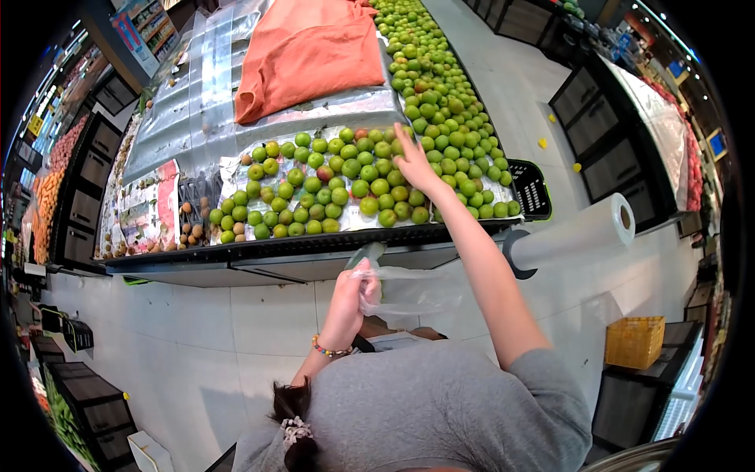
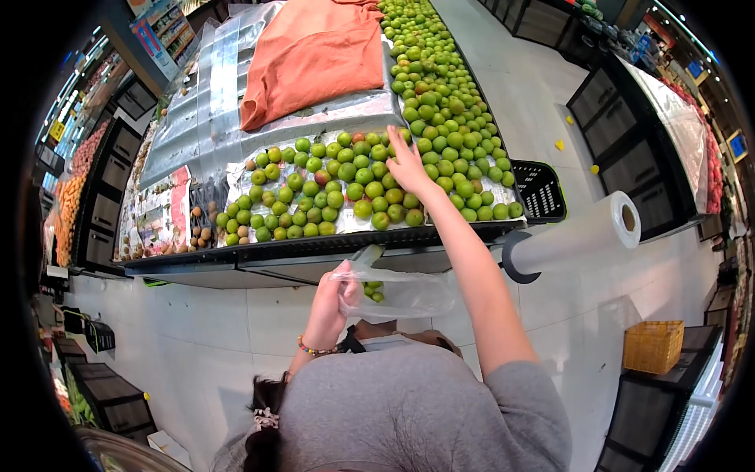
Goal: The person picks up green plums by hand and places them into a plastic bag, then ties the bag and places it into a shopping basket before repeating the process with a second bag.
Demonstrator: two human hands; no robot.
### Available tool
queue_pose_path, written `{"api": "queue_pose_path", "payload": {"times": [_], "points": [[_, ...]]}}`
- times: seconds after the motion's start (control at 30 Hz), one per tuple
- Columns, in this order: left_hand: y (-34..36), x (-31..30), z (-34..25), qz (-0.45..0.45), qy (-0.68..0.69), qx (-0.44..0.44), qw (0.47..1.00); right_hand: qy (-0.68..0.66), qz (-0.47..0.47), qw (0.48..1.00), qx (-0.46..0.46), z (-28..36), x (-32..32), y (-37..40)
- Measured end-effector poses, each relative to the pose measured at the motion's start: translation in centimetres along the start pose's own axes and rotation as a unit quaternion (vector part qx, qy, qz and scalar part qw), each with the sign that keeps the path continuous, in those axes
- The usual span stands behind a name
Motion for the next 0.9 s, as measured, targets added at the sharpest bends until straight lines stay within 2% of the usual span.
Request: {"api": "queue_pose_path", "payload": {"times": [0.03, 0.07, 0.13, 0.2, 0.27, 0.33, 0.43, 0.47, 0.5, 0.53, 0.57, 0.67, 0.73, 0.8, 0.9], "points": [[0.1, 0.8, 0.1, 0.005, -0.002, -0.001, 1.0, -0.005, -0.024, 0.999, -0.047, 2.0, -1.6, 0.3], [0.1, 1.6, 0.4, 0.001, -0.004, -0.003, 1.0, -0.027, -0.103, 0.99, -0.097, 5.7, -3.0, 1.4], [0.5, 3.2, 1.5, -0.009, -0.008, -0.011, 1.0, -0.224, -0.11, 0.966, -0.074, 11.8, -6.6, 5.8], [1.2, 5.5, 2.2, -0.008, -0.021, -0.011, 1.0, -0.309, -0.01, 0.951, 0.023, 14.4, -9.2, 12.7], [2.2, 7.8, 3.3, -0.003, -0.024, -0.013, 1.0, -0.376, 0.122, 0.913, 0.101, 15.6, -9.8, 19.6], [3.8, 10.6, 4.5, 0.032, -0.072, -0.02, 0.997, -0.304, 0.133, 0.931, 0.153, 13.6, -8.8, 25.7], [5.7, 15.4, 7.6, 0.123, -0.198, -0.059, 0.971, -0.125, 0.119, 0.974, 0.148, 10.4, -8.8, 33.1], [6.3, 17.0, 8.8, 0.158, -0.248, -0.075, 0.953, -0.15, 0.144, 0.962, 0.179, 9.8, -9.6, 34.7], [6.8, 18.9, 9.7, 0.199, -0.235, -0.129, 0.943, -0.177, 0.168, 0.946, 0.211, 9.4, -10.4, 36.4], [7.2, 20.9, 10.6, 0.23, -0.264, -0.125, 0.928, -0.206, 0.19, 0.929, 0.242, 8.9, -11.0, 38.3], [7.5, 23.0, 11.5, 0.263, -0.292, -0.12, 0.912, -0.129, 0.218, 0.96, 0.12, 5.5, -10.5, 41.3], [8.5, 28.3, 12.8, 0.359, -0.31, -0.142, 0.869, 0.003, 0.185, 0.966, 0.181, 3.4, -13.1, 47.3], [8.9, 31.4, 13.1, 0.414, -0.327, -0.144, 0.837, 0.024, 0.117, 0.95, 0.289, 2.9, -15.6, 50.8], [8.2, 33.1, 16.8, 0.46, -0.331, -0.13, 0.814, -0.028, -0.003, 0.895, 0.446, 2.3, -17.9, 54.4], [7.3, 37.0, 21.5, 0.503, -0.329, -0.151, 0.785, -0.07, -0.059, 0.956, 0.279, -4.0, -18.8, 61.8]]}}
Point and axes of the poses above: each hand's wrist, its own y-axis away from the middle knuckle, its own x-axis out of the palm, z = x × y, the point moved 2 cm from there along -y, towards the middle knuckle, and after that the axes turned 14 degrees about -y, right-handed, at the moved point
